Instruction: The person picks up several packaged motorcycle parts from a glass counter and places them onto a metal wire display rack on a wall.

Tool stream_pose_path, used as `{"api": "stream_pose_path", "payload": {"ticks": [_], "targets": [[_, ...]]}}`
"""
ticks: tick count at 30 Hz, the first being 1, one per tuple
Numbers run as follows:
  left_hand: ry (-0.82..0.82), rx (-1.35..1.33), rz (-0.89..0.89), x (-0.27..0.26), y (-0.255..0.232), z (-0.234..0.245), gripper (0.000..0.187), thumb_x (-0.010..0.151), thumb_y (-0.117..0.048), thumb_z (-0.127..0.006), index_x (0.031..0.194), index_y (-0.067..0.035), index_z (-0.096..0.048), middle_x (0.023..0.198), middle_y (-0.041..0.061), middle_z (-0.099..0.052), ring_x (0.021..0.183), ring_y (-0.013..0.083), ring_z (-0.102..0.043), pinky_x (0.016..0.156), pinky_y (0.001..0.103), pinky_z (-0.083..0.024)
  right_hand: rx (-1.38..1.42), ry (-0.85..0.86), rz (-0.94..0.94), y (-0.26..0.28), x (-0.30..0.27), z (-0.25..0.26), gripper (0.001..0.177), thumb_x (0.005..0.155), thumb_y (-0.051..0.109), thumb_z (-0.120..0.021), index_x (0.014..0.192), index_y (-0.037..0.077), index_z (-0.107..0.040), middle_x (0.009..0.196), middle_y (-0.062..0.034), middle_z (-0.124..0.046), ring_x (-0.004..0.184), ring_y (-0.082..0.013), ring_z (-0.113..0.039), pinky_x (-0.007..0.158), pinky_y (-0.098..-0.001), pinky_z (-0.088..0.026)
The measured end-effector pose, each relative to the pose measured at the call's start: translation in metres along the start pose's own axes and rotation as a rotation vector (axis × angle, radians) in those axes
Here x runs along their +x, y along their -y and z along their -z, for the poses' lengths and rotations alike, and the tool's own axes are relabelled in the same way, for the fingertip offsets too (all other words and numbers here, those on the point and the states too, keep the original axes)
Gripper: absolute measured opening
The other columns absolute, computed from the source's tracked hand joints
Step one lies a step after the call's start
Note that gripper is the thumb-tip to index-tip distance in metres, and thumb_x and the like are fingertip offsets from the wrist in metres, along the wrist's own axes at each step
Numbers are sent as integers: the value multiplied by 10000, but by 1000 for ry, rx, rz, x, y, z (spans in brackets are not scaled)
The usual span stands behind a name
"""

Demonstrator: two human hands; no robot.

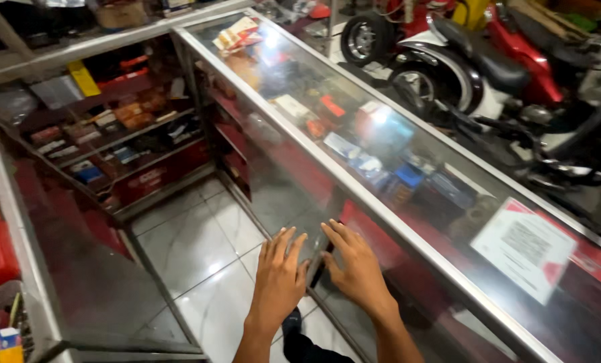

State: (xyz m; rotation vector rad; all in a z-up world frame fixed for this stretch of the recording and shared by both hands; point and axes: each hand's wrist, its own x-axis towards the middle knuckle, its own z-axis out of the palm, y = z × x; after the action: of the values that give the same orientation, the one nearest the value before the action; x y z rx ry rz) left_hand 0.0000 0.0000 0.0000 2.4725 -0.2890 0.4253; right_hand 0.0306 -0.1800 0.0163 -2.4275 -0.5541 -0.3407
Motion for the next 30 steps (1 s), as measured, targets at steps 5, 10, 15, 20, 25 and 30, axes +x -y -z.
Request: {"api": "stream_pose_path", "payload": {"ticks": [5,10,15,20,25,30], "targets": [[-70,55,-8,47,42,14,518,894,-130,-690,1388,-41,-563,1456,177,-508,1395,364,-446,1160,542,-308,79,37,0,16,64,-27,548,851,161,-742,1378,101,-603,1437,-158,-586,1316,-357,-541,1072,-440,-448],[-82,80,-53,121,67,28,535,863,-130,-701,1369,-27,-561,1451,180,-512,1385,371,-445,1153,549,-303,80,11,50,8,135,-42,568,832,136,-737,1380,87,-596,1431,-171,-579,1295,-369,-549,1057,-449,-450],[-90,77,-66,163,97,34,525,869,-140,-704,1360,-20,-565,1450,191,-513,1386,374,-443,1152,547,-303,85,-24,22,-1,185,-59,568,832,139,-735,1382,94,-600,1421,-147,-597,1290,-351,-572,1060,-436,-460],[-100,51,-15,189,133,34,517,879,-131,-701,1361,-7,-560,1435,198,-522,1371,383,-455,1151,537,-319,115,10,55,-3,227,-84,549,855,159,-732,1379,71,-593,1413,-165,-593,1274,-365,-569,1055,-446,-453],[-126,18,46,203,162,37,541,850,-86,-712,1360,3,-554,1428,195,-534,1364,377,-470,1143,533,-331,169,54,90,1,262,-111,519,878,151,-703,1379,63,-601,1414,-173,-596,1281,-372,-567,1058,-443,-460],[-120,-10,113,221,199,42,517,864,-89,-724,1348,-8,-563,1418,187,-539,1349,373,-480,1130,517,-354,161,107,57,4,294,-141,503,875,168,-715,1353,57,-609,1410,-167,-598,1273,-370,-563,1044,-447,-454]]}}
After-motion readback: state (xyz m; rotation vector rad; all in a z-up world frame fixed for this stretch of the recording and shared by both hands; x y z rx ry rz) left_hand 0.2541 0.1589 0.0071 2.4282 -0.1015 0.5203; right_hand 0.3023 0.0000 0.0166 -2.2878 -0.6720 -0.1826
